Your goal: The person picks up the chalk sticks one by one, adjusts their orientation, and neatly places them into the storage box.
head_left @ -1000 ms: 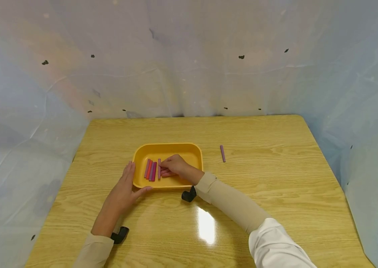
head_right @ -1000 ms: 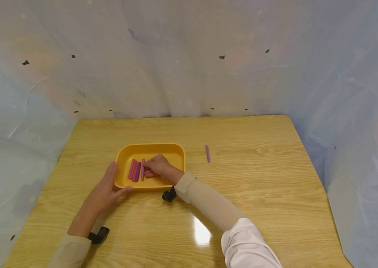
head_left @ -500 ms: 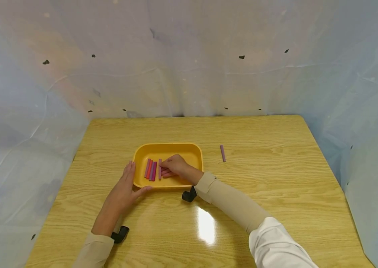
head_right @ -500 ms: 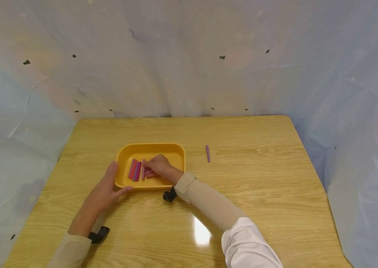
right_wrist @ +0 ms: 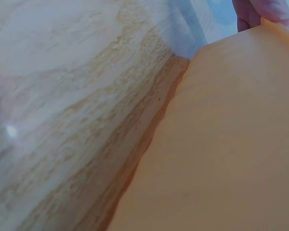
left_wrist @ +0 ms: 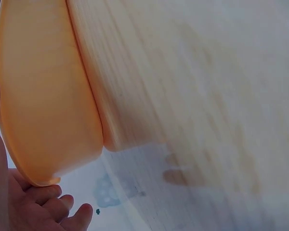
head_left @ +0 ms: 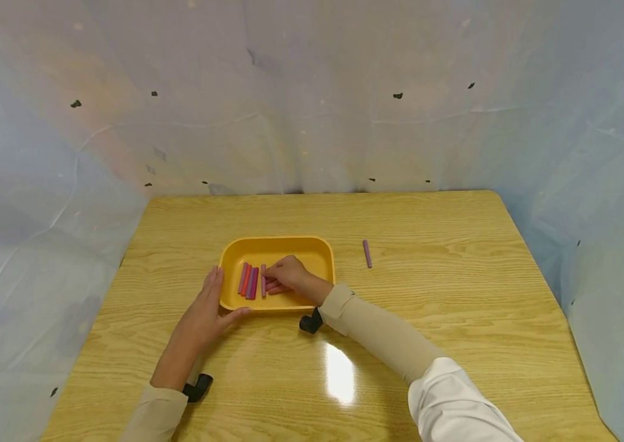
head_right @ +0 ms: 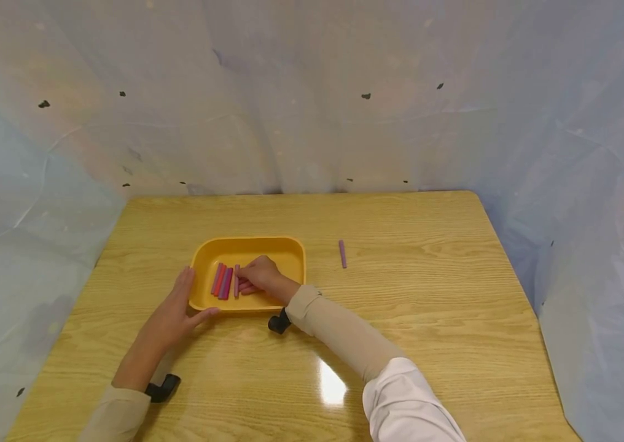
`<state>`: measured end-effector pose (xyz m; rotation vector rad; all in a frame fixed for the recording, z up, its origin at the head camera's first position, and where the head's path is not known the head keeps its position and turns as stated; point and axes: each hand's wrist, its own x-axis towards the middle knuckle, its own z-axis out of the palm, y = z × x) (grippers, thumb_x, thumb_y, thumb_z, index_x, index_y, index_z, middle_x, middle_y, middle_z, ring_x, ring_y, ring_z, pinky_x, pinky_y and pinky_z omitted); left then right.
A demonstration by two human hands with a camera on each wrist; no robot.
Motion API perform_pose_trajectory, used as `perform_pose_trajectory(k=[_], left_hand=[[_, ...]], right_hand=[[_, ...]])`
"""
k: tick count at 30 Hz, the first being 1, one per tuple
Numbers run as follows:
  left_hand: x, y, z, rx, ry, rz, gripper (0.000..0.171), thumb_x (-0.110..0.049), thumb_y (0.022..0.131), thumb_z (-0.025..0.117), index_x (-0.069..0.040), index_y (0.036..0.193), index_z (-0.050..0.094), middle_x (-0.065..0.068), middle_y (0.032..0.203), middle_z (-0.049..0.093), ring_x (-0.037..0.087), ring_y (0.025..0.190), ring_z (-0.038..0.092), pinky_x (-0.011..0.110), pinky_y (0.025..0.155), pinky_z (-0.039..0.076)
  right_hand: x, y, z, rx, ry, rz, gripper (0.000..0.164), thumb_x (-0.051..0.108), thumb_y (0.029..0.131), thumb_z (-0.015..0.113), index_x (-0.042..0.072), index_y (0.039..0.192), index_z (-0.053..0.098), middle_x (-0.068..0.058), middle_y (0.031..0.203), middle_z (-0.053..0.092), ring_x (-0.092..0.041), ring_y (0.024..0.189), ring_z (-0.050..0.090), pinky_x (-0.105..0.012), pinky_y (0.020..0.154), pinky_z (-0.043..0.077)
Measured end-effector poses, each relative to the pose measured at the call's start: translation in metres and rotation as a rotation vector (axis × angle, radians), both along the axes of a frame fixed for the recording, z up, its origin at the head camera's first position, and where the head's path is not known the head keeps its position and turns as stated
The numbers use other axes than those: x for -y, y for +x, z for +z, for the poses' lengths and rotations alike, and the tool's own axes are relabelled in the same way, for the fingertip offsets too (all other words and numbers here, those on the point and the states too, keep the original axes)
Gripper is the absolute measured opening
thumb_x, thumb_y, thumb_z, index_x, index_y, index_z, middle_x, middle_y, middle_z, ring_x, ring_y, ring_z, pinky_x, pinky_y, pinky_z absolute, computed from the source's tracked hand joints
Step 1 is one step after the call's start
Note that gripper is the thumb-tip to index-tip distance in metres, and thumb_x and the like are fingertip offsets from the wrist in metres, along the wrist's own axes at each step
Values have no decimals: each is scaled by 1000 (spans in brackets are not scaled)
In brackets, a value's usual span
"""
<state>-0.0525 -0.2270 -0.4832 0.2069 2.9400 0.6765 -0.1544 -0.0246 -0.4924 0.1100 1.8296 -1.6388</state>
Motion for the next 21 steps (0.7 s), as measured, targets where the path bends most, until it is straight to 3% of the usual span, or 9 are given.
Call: perform_pose_trajectory(k=[21], left_hand=[[-1,1,2,2,7,-2,109,-71,78,51,-10,149,-5,12,155,-3,33,139,10,55,105,24]], right_hand=[[1,0,-3,-32,23,9,22,17,89,64,-4,86,71,-19,78,68,-24,67,68,-35,63,56]])
